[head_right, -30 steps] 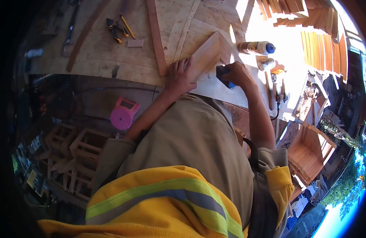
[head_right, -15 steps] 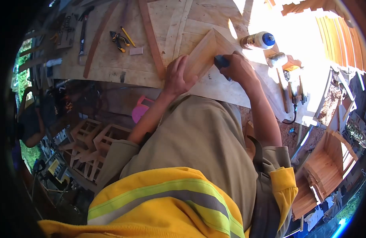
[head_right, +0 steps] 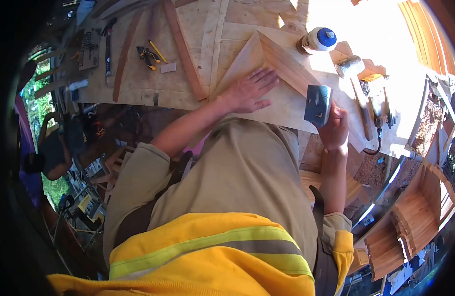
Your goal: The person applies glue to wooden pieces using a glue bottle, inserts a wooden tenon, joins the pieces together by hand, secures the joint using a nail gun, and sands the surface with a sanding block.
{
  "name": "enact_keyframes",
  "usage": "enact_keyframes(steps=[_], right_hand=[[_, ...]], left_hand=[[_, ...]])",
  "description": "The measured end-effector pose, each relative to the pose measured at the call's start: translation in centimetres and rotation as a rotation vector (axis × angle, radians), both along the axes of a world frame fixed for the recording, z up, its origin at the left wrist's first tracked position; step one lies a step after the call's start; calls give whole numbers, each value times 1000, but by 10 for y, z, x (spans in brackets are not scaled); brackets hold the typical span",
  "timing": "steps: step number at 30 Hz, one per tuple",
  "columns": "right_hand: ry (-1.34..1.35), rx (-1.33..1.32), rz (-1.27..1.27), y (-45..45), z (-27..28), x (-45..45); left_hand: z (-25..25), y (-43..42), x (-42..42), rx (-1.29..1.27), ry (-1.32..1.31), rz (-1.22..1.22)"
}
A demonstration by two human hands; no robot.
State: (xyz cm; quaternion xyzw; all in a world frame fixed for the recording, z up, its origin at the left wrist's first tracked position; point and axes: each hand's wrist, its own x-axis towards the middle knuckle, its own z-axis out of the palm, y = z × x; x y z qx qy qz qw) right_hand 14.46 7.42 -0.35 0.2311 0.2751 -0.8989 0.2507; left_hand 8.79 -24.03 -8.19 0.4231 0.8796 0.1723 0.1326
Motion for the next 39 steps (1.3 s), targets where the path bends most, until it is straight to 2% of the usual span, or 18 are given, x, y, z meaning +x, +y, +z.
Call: enact_keyframes(steps=[1,3,4,5,6,7,9,15,19,21,23,24,25,28,31,33,35,39], right_hand=[[4,-9,-7,-15,-3,-3],[220,226,25,-43,-10,-17],[275,526,167,-58,-8,-29],[326,830,307,-71,-7,-42],[632,1305,348,-82,-13,-51],[641,1307,356,-91,-18,-58],[1084,1709,455,-106,-26,-73],[1054,1539,533,-132,-47,-125],[1112,1655,208,-171,-78,-202],[1023,1702,113,-195,-62,-240],[894,1281,-56,-214,-31,-251],[857,981,-84,-216,-12,-243],[853,1001,-109,-207,-5,-230],[633,292,-107,-178,44,-172],[563,-34,-41,-150,96,-92],[538,-71,-56,-121,88,-54],[349,93,-197,-96,85,-5],[136,126,-505,-24,68,68]], left_hand=[[7,-10,25,33,-222,-132],[22,-33,63,188,-142,-149],[34,-47,70,183,-133,-147],[46,-60,73,183,-100,56],[56,-74,77,187,-71,264],[61,-87,81,192,-67,274],[66,-109,90,239,-67,559],[64,-150,127,297,-74,814],[60,-163,144,343,-72,918],[59,-169,147,377,-31,939],[66,-171,143,402,-29,938],[69,-172,138,429,-36,938],[72,-172,130,438,-37,909],[81,-165,102,571,-61,826],[87,-154,73,640,9,668],[91,-142,60,679,10,616],[96,-128,51,683,3,556],[89,-99,44,688,-97,482]])
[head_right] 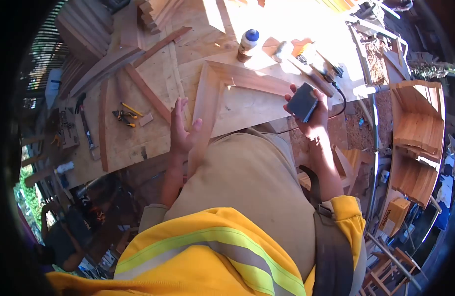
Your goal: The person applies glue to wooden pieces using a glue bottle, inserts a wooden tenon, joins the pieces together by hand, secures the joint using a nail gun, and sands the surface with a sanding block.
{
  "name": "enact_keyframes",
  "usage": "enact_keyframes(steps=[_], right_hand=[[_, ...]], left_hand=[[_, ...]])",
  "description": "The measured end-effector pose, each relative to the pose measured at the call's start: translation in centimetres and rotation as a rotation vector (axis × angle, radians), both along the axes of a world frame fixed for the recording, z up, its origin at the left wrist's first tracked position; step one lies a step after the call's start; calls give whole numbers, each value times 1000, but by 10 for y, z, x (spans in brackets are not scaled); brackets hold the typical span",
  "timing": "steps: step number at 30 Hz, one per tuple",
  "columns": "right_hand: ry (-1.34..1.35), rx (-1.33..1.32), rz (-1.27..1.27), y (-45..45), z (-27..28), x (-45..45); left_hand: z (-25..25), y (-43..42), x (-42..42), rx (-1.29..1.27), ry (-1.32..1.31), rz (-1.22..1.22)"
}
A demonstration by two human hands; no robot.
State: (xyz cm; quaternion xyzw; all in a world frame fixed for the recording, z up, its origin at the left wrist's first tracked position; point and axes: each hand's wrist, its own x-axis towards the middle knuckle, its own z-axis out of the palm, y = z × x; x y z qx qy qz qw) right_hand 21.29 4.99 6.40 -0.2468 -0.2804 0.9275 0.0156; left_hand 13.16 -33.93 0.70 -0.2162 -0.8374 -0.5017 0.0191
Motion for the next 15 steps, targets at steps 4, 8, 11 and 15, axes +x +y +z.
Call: enact_keyframes(steps=[4,8,11,15], right_hand=[[-68,71,-537,136,-51,112],[-340,352,-779,269,-39,242],[-377,494,-819,338,-13,276],[-479,672,-1101,411,37,250]], left_hand=[[-9,26,-7,23,-25,-68],[-7,42,-17,-3,-55,-140],[-2,51,-28,-118,-69,-136],[9,64,-42,-236,-22,-186]])
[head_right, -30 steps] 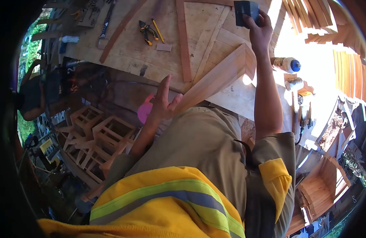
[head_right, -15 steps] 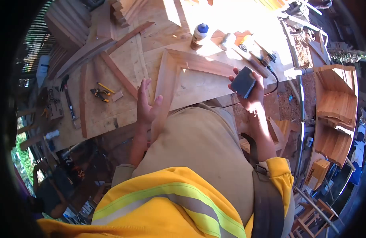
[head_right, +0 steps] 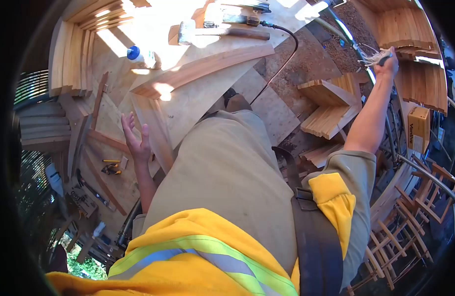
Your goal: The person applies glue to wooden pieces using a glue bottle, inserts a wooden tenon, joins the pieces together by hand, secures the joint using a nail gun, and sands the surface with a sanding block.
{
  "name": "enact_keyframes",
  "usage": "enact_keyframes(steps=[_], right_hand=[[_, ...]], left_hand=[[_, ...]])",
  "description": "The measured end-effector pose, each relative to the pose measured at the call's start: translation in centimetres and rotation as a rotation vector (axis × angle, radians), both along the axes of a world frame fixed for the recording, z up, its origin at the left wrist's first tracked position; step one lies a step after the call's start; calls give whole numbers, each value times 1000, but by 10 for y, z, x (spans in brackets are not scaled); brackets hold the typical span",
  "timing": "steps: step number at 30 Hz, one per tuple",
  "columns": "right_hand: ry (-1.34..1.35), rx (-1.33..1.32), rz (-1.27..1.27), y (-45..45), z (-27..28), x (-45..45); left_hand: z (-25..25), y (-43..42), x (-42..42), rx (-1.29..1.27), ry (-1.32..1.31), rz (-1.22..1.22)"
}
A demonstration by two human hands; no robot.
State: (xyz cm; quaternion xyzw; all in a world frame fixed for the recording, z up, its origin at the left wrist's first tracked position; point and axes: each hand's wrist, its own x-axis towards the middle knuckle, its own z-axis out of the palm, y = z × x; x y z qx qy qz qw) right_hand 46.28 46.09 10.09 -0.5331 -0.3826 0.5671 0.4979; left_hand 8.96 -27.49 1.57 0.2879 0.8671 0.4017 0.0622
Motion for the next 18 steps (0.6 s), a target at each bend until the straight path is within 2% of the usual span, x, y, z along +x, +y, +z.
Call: enact_keyframes(steps=[1,3,5,8,12,15,16,18], right_hand=[[-6,49,-1,24,12,7],[24,16,223,99,34,50],[48,37,51,144,68,57],[-94,168,-69,164,94,70],[-352,421,-215,151,115,77],[-580,777,-406,85,131,47],[-662,903,-487,61,130,33],[-809,1019,-586,17,85,9]], left_hand=[[3,2,0,-17,-4,-7],[8,9,-3,-27,38,-27],[13,12,0,-46,35,-27],[15,13,6,-56,8,-4],[25,15,15,-123,-18,19],[24,8,22,-150,19,51],[21,7,26,-150,13,65],[15,3,32,-104,22,140]])
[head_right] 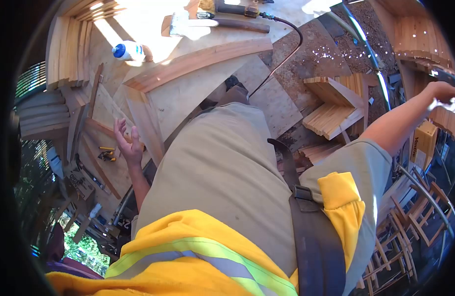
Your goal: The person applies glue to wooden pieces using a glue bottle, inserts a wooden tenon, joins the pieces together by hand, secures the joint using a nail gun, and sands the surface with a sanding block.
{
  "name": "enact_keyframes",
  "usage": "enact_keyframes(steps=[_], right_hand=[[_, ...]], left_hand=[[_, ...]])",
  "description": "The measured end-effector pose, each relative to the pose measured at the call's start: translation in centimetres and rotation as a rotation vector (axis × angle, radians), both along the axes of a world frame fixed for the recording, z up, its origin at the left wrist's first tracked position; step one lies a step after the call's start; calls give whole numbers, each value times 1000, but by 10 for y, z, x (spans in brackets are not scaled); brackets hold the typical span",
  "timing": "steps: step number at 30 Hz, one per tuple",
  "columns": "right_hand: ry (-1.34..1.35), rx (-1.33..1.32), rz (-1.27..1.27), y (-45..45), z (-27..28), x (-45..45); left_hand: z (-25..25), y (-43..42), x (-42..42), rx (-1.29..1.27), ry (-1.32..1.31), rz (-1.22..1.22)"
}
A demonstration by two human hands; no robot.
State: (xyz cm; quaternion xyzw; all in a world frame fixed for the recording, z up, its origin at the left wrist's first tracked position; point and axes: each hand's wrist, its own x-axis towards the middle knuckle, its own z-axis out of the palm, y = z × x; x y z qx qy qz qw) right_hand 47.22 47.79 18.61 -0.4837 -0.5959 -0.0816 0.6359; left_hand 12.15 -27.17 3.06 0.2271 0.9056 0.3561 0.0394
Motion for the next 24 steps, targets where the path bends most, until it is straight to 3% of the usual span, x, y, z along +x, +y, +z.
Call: enact_keyframes(steps=[1,2,3,4,5,6,10,11,13,14,16,18,20,22,24], right_hand=[[-13,-132,-9,-13,-54,-4],[-189,-707,-3,-5,-183,24],[102,-1322,77,-57,-315,42],[23,-1529,244,-125,-405,64],[-829,-1614,7,-195,-377,47],[-1024,-1509,121,-242,-368,28],[-1137,-1344,697,-287,-358,-15],[-1195,-1270,551,-306,-326,-50],[-1142,-1322,846,-323,-257,-104],[-1148,-1309,838,-333,-239,-127],[-736,-1372,1261,-349,-210,-169],[-577,-1577,1501,-377,-181,-213],[-526,-1607,1776,-398,-198,-248],[-449,-2033,1882,-441,-193,-283],[-203,-2386,1902,-486,-182,-305]], left_hand=[[-6,-2,4,8,5,13],[-11,-5,8,5,26,59],[-13,-7,12,2,43,94],[-17,-7,19,-12,54,157],[-5,-4,24,-82,20,203],[-15,-13,27,-143,106,210],[-33,-23,17,-189,181,190],[-40,-25,2,-207,250,157],[-57,-21,-30,-254,292,171],[-61,-21,-42,-306,340,175],[-65,-20,-49,-203,294,211],[-63,-15,-45,-104,249,233],[-46,-6,-16,389,-219,260],[-42,3,13,785,-592,125],[-29,12,40,737,-671,20]])
